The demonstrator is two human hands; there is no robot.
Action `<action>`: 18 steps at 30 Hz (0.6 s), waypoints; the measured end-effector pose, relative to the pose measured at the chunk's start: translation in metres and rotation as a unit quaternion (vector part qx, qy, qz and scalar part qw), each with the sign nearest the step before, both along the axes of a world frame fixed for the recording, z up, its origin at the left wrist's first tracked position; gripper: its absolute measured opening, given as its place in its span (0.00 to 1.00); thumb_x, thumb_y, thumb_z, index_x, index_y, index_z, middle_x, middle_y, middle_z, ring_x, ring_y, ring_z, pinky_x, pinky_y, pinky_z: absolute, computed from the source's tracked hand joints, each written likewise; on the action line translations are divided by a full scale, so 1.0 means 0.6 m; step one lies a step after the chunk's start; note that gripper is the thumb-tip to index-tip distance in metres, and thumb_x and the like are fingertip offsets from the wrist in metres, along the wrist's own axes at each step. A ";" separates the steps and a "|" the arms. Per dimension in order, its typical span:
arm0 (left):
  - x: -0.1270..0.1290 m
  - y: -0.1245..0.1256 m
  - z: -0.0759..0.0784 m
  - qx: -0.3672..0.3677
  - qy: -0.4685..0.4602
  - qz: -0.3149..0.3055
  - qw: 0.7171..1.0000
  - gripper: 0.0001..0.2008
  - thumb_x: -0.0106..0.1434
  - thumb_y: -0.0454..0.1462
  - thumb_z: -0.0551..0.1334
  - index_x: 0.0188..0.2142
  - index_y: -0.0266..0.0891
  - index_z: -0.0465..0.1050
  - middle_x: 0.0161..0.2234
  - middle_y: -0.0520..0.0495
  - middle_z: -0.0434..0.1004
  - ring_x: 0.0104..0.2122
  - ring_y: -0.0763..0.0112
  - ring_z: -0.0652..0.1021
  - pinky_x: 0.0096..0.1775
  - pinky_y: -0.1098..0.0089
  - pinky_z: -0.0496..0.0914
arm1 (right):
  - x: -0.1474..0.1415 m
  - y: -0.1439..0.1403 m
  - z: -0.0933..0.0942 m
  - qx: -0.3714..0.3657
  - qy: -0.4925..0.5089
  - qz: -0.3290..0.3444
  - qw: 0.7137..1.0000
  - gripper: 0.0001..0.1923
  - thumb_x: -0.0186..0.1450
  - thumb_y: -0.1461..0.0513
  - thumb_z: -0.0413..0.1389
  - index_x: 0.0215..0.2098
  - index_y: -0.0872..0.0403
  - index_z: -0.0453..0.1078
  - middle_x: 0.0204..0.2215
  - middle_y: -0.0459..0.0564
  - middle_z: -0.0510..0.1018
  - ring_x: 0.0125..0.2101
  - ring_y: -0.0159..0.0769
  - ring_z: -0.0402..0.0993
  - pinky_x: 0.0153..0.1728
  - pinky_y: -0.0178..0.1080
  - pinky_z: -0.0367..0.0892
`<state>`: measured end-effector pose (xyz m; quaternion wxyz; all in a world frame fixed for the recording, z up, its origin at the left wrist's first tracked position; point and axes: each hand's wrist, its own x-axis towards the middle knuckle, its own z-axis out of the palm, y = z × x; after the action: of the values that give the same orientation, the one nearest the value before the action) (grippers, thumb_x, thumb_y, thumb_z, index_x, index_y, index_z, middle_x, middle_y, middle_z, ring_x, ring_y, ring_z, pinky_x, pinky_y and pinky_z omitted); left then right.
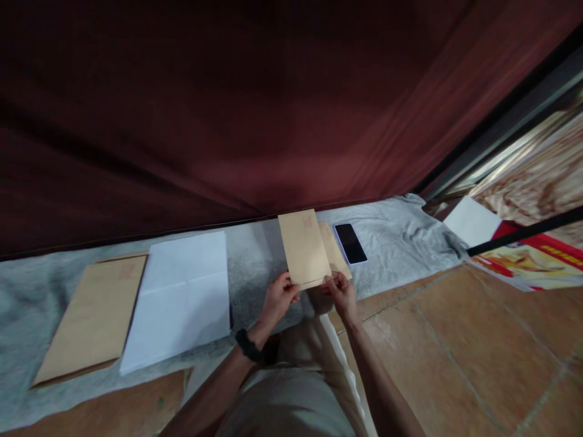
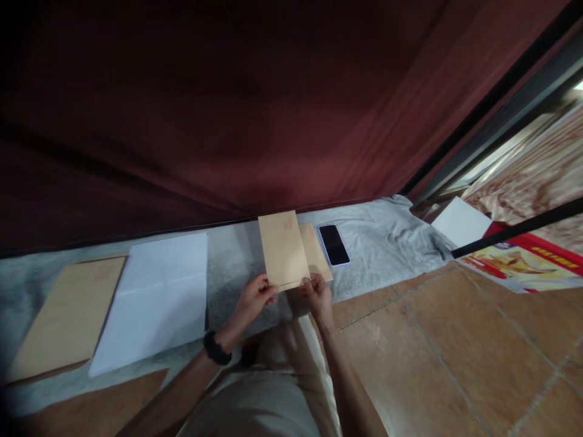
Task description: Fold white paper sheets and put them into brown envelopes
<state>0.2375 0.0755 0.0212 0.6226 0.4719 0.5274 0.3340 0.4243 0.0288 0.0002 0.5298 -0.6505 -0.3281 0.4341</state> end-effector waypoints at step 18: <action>0.110 0.021 -0.030 -0.016 0.042 -0.033 0.998 0.15 0.52 0.38 0.71 0.33 0.43 0.65 0.19 0.59 0.72 0.16 0.75 0.72 0.21 0.75 0.62 | 0.092 0.001 -0.023 -0.016 -0.078 -0.089 0.993 0.28 0.58 0.41 0.61 0.42 0.55 0.72 0.23 0.46 0.77 0.21 0.36 0.72 0.22 0.37 0.68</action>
<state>0.3036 0.0879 0.0031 0.6183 0.4926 0.5425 0.2842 0.4796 0.0294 -0.0137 0.5282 -0.7176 -0.3025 0.3384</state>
